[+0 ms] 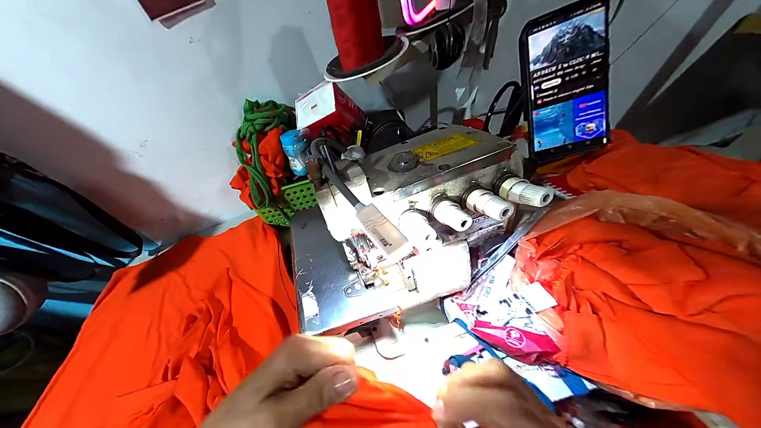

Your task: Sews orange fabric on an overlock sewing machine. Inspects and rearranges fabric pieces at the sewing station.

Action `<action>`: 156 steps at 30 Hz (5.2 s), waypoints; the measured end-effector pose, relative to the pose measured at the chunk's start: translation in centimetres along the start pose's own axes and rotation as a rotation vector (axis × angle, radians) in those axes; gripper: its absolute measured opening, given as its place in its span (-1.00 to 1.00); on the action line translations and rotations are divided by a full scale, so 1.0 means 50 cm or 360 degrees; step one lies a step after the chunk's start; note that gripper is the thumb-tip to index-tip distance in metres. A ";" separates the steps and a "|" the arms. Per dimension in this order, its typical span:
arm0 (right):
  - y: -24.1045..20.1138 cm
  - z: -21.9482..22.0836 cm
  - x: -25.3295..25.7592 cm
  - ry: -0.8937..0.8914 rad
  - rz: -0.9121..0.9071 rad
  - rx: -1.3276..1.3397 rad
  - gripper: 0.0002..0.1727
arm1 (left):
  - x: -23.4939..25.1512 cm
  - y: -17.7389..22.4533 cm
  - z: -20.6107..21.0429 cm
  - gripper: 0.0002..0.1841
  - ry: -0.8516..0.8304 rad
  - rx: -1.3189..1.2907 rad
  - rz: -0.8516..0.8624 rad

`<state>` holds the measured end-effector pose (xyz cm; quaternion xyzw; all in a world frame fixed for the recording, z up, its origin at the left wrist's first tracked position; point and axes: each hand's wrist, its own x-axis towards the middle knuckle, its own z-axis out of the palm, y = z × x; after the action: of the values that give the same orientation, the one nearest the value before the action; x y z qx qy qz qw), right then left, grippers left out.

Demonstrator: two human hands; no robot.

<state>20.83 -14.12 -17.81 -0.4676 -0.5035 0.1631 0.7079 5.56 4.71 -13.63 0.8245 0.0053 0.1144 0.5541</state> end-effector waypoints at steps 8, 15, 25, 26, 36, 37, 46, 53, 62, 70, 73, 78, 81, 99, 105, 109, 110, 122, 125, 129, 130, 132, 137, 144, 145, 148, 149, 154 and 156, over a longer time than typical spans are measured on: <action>0.165 0.084 0.088 0.0589 0.0263 -0.0380 -0.92 | 0.087 0.002 -0.023 -0.88 0.0802 0.1706 -0.0619; 0.167 0.115 0.111 0.0770 0.0735 0.0030 -0.82 | 0.179 -0.044 -0.038 -0.83 0.0831 0.1510 -0.0935; 0.172 0.114 0.116 0.0761 0.0698 0.0097 -0.88 | 0.098 -0.062 0.039 -0.61 0.1059 0.2026 -0.0364; 0.173 0.116 0.117 0.0763 0.0694 0.0124 -0.88 | 0.089 -0.065 0.036 -0.59 0.1016 0.1997 -0.0455; 0.164 0.135 0.122 0.0906 0.0745 0.0103 -0.83 | 0.153 -0.049 -0.006 -0.57 0.0473 0.1835 -0.1149; 0.166 0.137 0.123 0.0921 0.0747 0.0105 -0.83 | 0.160 -0.047 -0.013 -0.58 0.0443 0.1796 -0.1180; 0.173 0.135 0.123 0.0886 0.0696 0.0108 -0.84 | 0.093 -0.063 0.030 -0.63 0.0858 0.2113 -0.0193; 0.167 0.132 0.121 0.0905 0.0669 0.0177 -0.83 | 0.092 -0.046 0.045 -0.53 0.0724 0.2066 -0.0396; 0.170 0.137 0.119 0.0948 0.0661 0.0141 -0.78 | 0.086 -0.099 0.003 -0.63 0.0851 0.1637 -0.0068; 0.148 0.062 0.112 0.0370 0.0754 -0.0258 -0.77 | 0.075 -0.068 0.017 -0.71 0.0847 0.1547 -0.0229; 0.122 -0.070 0.094 -0.0098 0.0202 -0.0990 -0.78 | 0.044 -0.081 0.000 -0.78 0.0781 0.1692 0.0021; 0.107 -0.318 0.082 -0.0896 -0.0143 -0.1920 -0.62 | -0.009 -0.056 0.018 -0.69 0.0853 0.1644 0.0114; 0.112 -0.361 0.093 -0.0984 -0.0169 -0.2050 -0.67 | -0.025 -0.041 0.030 -0.69 0.0858 0.1667 0.0044; 0.034 -0.099 0.015 -0.0031 0.0468 0.0009 -0.83 | 0.091 0.012 0.246 -0.73 0.1113 0.0325 0.0014; 0.036 -0.051 0.007 -0.0066 0.0506 0.0188 -0.62 | 0.046 0.013 0.216 -0.86 0.1375 -0.0197 -0.0049; 0.040 -0.035 0.010 -0.0109 0.0572 0.0343 -0.55 | 0.018 0.008 0.201 -0.84 0.1386 -0.0624 -0.0148; 0.038 -0.028 0.010 -0.0102 0.0583 0.0372 -0.56 | 0.015 0.005 0.202 -0.85 0.1379 -0.0708 -0.0153; 0.045 0.003 0.007 0.0033 0.0469 0.0147 -0.74 | -0.014 0.002 0.180 -0.67 0.1107 -0.0351 -0.0233; 0.036 0.005 0.003 -0.0056 0.0346 0.0015 -0.73 | -0.012 0.020 0.176 -0.85 0.1107 -0.0013 -0.0241; 0.022 0.011 -0.002 -0.0076 0.0336 0.0061 -0.64 | -0.013 0.032 0.187 -0.85 0.1178 0.0046 -0.0160; 0.021 0.013 -0.003 -0.0051 0.0332 0.0066 -0.63 | -0.014 0.034 0.190 -0.84 0.1185 0.0046 -0.0160; 0.022 0.016 -0.006 0.0005 0.0337 0.0069 -0.63 | -0.015 0.036 0.193 -0.82 0.1159 0.0042 -0.0171; 0.034 0.009 -0.008 0.0014 0.0302 0.0049 -0.63 | -0.018 0.032 0.171 -0.75 0.0941 0.0169 -0.0188; 0.049 -0.005 -0.004 0.0054 0.0254 0.0048 -0.70 | 0.003 0.022 0.156 -0.86 0.0838 0.0335 -0.0188; 0.052 -0.006 -0.003 0.0063 0.0256 0.0059 -0.70 | 0.005 0.021 0.155 -0.86 0.0827 0.0328 -0.0203; 0.055 -0.009 -0.002 0.0053 0.0258 0.0065 -0.70 | 0.010 0.015 0.154 -0.86 0.0827 0.0325 -0.0213; 0.056 -0.009 -0.001 0.0051 0.0258 0.0063 -0.69 | 0.010 0.014 0.154 -0.86 0.0832 0.0326 -0.0213; 0.058 -0.010 0.003 0.0046 0.0260 0.0069 -0.72 | 0.013 0.004 0.152 -0.87 0.0856 0.0280 -0.0207; 0.058 -0.009 0.004 0.0043 0.0263 0.0073 -0.73 | 0.013 0.002 0.153 -0.87 0.0862 0.0282 -0.0218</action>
<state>21.99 -12.73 -20.10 -0.4933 -0.4497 0.2261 0.7094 7.68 -2.22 -16.16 0.8069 0.2185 0.2917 0.4649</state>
